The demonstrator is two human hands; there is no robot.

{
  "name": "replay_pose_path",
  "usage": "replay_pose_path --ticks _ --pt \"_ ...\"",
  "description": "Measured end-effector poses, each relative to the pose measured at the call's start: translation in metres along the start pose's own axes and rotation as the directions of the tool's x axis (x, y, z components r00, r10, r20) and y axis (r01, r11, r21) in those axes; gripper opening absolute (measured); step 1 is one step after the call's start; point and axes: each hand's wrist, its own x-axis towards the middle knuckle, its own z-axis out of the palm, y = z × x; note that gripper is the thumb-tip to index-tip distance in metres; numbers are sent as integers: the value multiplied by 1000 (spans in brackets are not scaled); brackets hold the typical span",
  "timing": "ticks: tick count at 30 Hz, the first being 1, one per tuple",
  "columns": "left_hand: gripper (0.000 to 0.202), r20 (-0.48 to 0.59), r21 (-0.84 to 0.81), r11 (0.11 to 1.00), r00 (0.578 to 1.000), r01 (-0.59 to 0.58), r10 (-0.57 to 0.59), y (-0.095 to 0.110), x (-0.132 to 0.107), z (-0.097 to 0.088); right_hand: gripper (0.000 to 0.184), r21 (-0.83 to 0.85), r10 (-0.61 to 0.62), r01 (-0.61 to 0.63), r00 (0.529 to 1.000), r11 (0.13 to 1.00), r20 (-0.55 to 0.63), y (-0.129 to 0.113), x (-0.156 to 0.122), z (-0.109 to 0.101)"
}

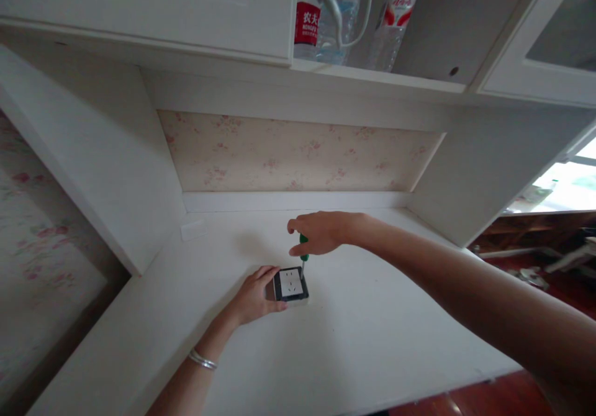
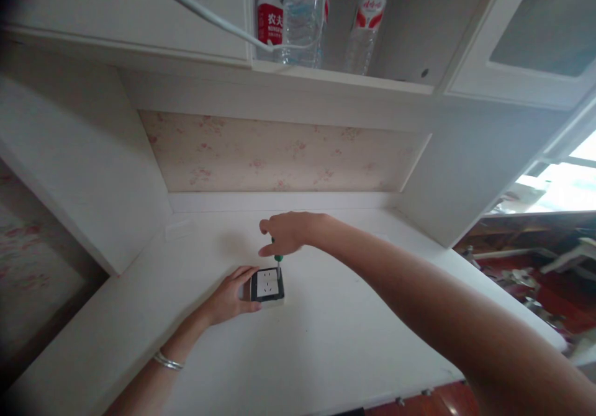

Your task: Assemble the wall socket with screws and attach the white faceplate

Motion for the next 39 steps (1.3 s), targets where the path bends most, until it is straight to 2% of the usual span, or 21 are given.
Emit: replay_pose_path --ticks 2,3,5,7,8,11,12,13,15,17,18,21,23,25,28,34,36,39 --pt "81 -2 -2 1000 1000 0 0 0 0 0 51 52 -108 107 994 993 12 0 0 0" --pt "81 -5 -3 1000 1000 2 -2 0 0 0 47 35 -108 107 994 994 15 0 0 0" --pt "81 -18 2 1000 1000 6 -6 0 0 1 40 -56 1 -2 1000 998 -6 0 0 1" --pt "82 -25 9 1000 1000 7 -6 -1 -1 1 48 -93 93 -96 995 991 -34 -1 -1 1" --pt "82 -24 11 1000 1000 8 -7 -1 -1 1 50 -66 83 -85 996 994 -29 -1 -1 1" --pt "81 -20 9 1000 1000 14 -14 -1 -1 1 47 60 -91 89 996 994 23 -1 -5 -1" --pt "81 -20 8 1000 1000 13 -13 0 0 1 44 62 -113 111 993 992 34 -2 -5 -2" --pt "80 -22 8 1000 1000 9 -9 0 0 1 40 31 -92 91 995 995 33 -2 -6 -3" --pt "79 -24 8 1000 1000 -2 2 1 0 1 37 -78 27 -27 1000 997 -9 -5 -7 -4" --pt "79 -28 5 1000 1000 -4 4 1 0 1 50 -141 132 -136 990 981 -40 -7 -8 -4" --pt "79 -29 4 1000 1000 -2 2 1 0 1 54 -138 145 -148 989 979 -32 -8 -9 -5" --pt "81 -19 7 1000 1000 8 -8 1 -1 1 44 -56 33 -31 999 998 38 -7 -11 -6" --pt "81 -11 10 1000 1000 12 -12 0 -1 1 37 -64 -19 22 999 998 34 -6 -12 -6" --pt "81 -12 11 1000 1000 13 -13 0 -1 1 34 -145 30 -31 1000 989 -6 -6 -10 -6" --pt "82 -20 6 1000 1000 14 -14 0 -1 1 50 -229 125 -133 991 964 -53 -6 -8 -5" --pt "81 -19 -4 1000 1000 5 -5 0 -1 1 42 -168 4 -5 1000 986 -6 -4 -10 -6" --pt "81 -18 -2 1000 1000 6 -6 0 -1 1 43 -209 40 -43 999 977 -20 -4 -10 -5" --pt "81 -16 -4 1000 1000 13 -13 0 -1 1 54 -262 145 -156 988 952 -59 -6 -7 -4"
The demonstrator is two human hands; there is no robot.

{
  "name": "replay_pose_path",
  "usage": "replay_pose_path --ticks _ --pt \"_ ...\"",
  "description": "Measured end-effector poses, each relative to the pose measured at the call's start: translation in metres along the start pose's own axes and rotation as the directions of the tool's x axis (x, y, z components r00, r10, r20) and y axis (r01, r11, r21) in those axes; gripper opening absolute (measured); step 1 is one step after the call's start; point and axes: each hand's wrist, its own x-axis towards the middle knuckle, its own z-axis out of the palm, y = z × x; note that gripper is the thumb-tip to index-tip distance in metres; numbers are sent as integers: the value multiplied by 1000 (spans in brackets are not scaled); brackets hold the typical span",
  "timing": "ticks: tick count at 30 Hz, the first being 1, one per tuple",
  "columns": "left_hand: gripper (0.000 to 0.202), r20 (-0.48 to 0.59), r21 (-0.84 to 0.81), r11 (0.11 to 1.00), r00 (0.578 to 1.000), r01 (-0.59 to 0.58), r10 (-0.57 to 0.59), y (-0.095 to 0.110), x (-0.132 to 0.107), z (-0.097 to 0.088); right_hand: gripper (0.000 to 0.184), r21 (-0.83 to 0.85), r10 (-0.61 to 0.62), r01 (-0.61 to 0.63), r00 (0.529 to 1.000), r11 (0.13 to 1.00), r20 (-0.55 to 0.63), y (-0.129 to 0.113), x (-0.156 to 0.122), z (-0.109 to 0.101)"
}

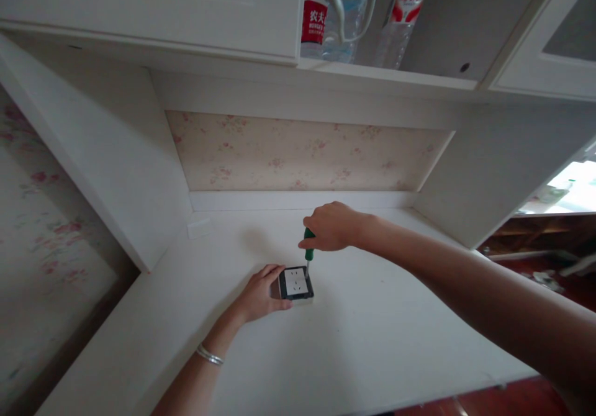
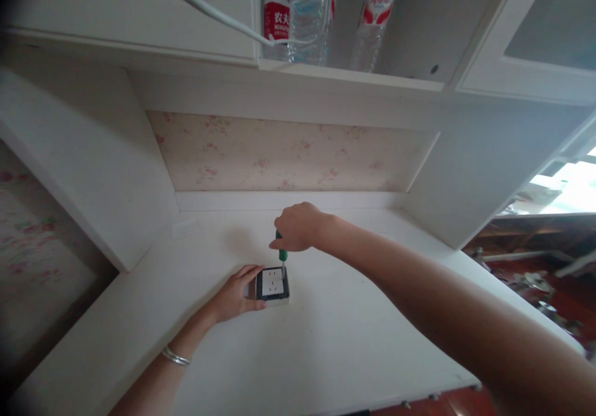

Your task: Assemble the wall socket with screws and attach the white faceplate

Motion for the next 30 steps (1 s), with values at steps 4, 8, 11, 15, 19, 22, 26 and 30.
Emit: replay_pose_path --ticks 4,8,11,15,19,22,26,30 --pt "81 5 2 1000 1000 -2 2 0 0 0 57 -21 44 -44 999 999 2 -2 0 -1" --pt "82 5 13 1000 1000 -16 16 -1 0 0 41 65 -72 73 997 995 -11 -1 -5 -4" --pt "82 1 18 1000 1000 -22 22 -2 0 0 36 69 -135 135 991 988 -8 -1 -6 -3" --pt "82 18 14 1000 1000 -14 14 -1 0 -1 53 -18 -18 18 999 1000 -30 -2 -2 -1" --pt "81 20 17 1000 1000 -10 10 1 0 -2 53 35 -7 7 1000 999 19 0 -5 -2" --pt "81 14 6 1000 1000 -8 8 1 0 -2 40 99 -102 99 994 990 26 2 -9 -2" --pt "82 6 6 1000 1000 -9 9 0 0 -1 45 21 -65 66 998 998 -27 -3 -8 1" --pt "82 1 9 1000 1000 -11 11 -2 0 0 59 -4 15 -16 998 1000 -60 -6 -4 3"
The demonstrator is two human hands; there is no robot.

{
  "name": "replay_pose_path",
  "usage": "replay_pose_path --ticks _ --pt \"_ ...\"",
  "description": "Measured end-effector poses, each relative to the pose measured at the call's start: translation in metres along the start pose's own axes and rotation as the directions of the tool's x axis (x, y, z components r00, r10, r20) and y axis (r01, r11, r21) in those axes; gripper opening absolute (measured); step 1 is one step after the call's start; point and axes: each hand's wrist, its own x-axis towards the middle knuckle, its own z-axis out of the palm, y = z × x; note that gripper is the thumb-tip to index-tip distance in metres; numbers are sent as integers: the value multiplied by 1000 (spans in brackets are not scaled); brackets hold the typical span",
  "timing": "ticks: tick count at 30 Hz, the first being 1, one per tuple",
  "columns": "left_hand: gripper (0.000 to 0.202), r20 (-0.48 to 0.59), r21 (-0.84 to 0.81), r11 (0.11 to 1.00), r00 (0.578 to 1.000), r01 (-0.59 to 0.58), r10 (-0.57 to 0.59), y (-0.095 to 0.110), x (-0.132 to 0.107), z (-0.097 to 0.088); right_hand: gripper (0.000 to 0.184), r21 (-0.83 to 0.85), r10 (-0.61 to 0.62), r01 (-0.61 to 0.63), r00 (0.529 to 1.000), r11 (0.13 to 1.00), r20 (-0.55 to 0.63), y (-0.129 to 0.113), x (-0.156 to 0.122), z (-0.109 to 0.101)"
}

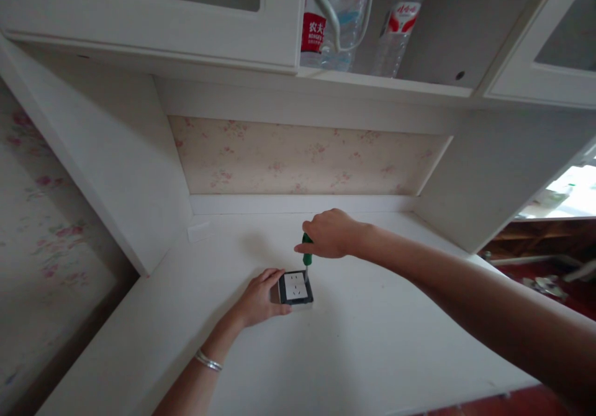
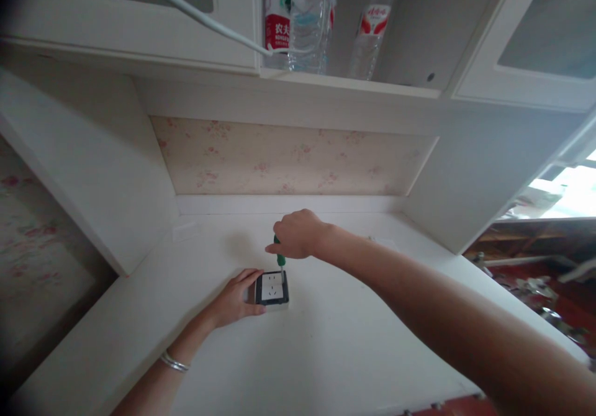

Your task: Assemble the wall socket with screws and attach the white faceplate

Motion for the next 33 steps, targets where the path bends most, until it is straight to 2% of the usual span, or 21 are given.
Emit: replay_pose_path --ticks 2,7,9,14,16,18,21,25,28,30,33 --pt "83 -4 -3 1000 1000 1 -1 -1 0 0 55 17 0 0 1000 1000 1 2 0 0" --pt "82 -3 7 1000 1000 -12 12 -1 0 -1 37 69 -157 157 988 985 -5 10 -2 2" --pt "82 1 11 1000 1000 -17 17 0 1 -1 38 25 -125 126 992 992 -6 10 -1 4" --pt "82 10 9 1000 1000 0 -1 1 0 -1 60 -24 8 -8 1000 1000 9 8 0 2" --pt "82 10 12 1000 1000 -2 2 0 0 -1 57 15 -6 5 999 1000 47 10 -2 -1" --pt "82 9 16 1000 1000 -6 6 0 1 -1 46 103 -74 67 995 992 70 12 -5 -2" --pt "83 13 16 1000 1000 -4 3 0 1 -1 36 145 -136 129 990 981 35 13 -8 0" --pt "83 16 13 1000 1000 1 -1 1 2 -2 52 19 -57 58 997 998 -51 11 -2 7" --pt "83 9 12 1000 1000 10 -10 3 1 -2 62 -7 -2 2 998 1000 -63 9 2 11" --pt "82 9 7 1000 1000 14 -14 4 0 -2 61 7 17 -17 998 1000 -52 9 2 11" --pt "81 5 -6 1000 1000 7 -7 4 0 -2 48 91 -66 71 996 993 -59 13 -2 11"
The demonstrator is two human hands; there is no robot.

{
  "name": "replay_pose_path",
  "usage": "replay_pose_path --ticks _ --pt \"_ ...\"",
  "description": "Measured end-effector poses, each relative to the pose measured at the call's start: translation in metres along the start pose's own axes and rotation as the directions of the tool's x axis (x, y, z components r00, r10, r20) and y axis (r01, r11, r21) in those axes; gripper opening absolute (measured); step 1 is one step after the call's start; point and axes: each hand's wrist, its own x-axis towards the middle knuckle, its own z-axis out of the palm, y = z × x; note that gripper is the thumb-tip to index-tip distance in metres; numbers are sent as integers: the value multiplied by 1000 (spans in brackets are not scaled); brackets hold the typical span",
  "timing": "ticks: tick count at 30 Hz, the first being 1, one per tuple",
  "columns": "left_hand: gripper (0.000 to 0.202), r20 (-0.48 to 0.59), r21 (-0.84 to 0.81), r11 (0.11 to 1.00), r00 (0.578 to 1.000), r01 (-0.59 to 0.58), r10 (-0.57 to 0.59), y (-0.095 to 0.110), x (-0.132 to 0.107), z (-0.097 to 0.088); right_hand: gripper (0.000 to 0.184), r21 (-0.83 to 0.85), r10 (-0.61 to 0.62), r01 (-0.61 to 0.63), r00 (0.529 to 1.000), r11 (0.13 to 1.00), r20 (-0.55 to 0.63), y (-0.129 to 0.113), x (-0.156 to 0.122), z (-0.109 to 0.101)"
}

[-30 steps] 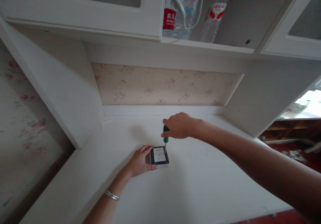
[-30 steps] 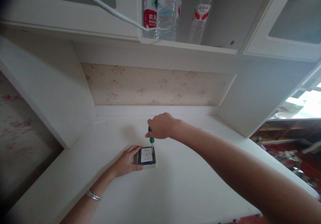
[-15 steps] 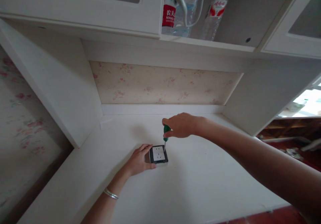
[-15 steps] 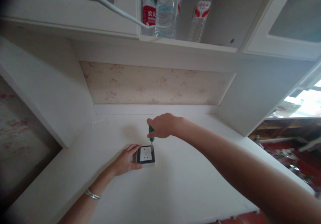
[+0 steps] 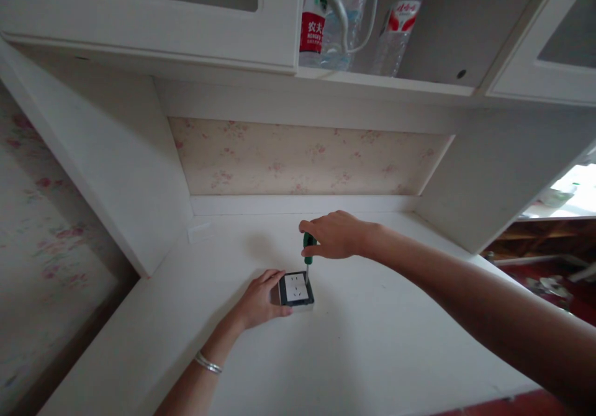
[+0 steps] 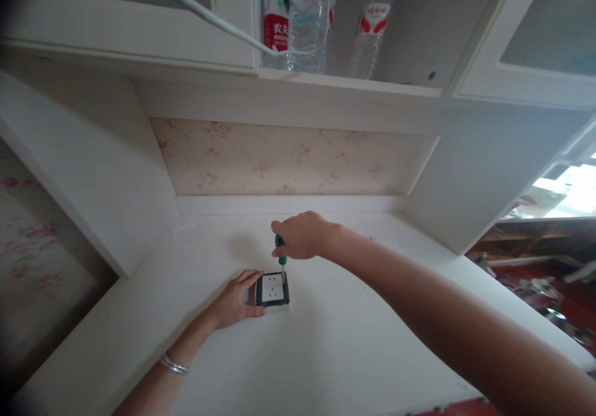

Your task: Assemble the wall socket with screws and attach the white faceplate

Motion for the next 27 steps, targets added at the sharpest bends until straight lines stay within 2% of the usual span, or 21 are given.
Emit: replay_pose_path --ticks 2,4,9,12,14,17,20,27 --pt "82 -7 -4 1000 1000 -5 5 0 0 0 42 39 -76 75 997 996 7 2 -2 0" --pt "82 -6 0 1000 1000 -7 7 0 1 1 41 13 -86 85 996 996 21 2 -3 0" --pt "82 10 12 1000 1000 -3 3 0 1 0 62 -89 25 -27 999 996 -28 -2 2 5" --pt "82 10 14 1000 1000 -5 5 0 1 0 67 -89 77 -78 997 993 -24 -3 2 4" --pt "82 9 14 1000 1000 -5 5 0 1 0 63 -60 78 -77 997 995 8 -1 0 0" --pt "82 7 11 1000 1000 1 -1 -1 1 1 45 31 -18 17 999 999 51 2 -4 -5" --pt "82 -2 9 1000 1000 -5 5 -2 1 2 39 20 -53 52 997 998 55 3 -5 -7" --pt "81 -7 2 1000 1000 21 -21 2 0 1 62 -72 71 -71 997 995 -13 -3 1 1"
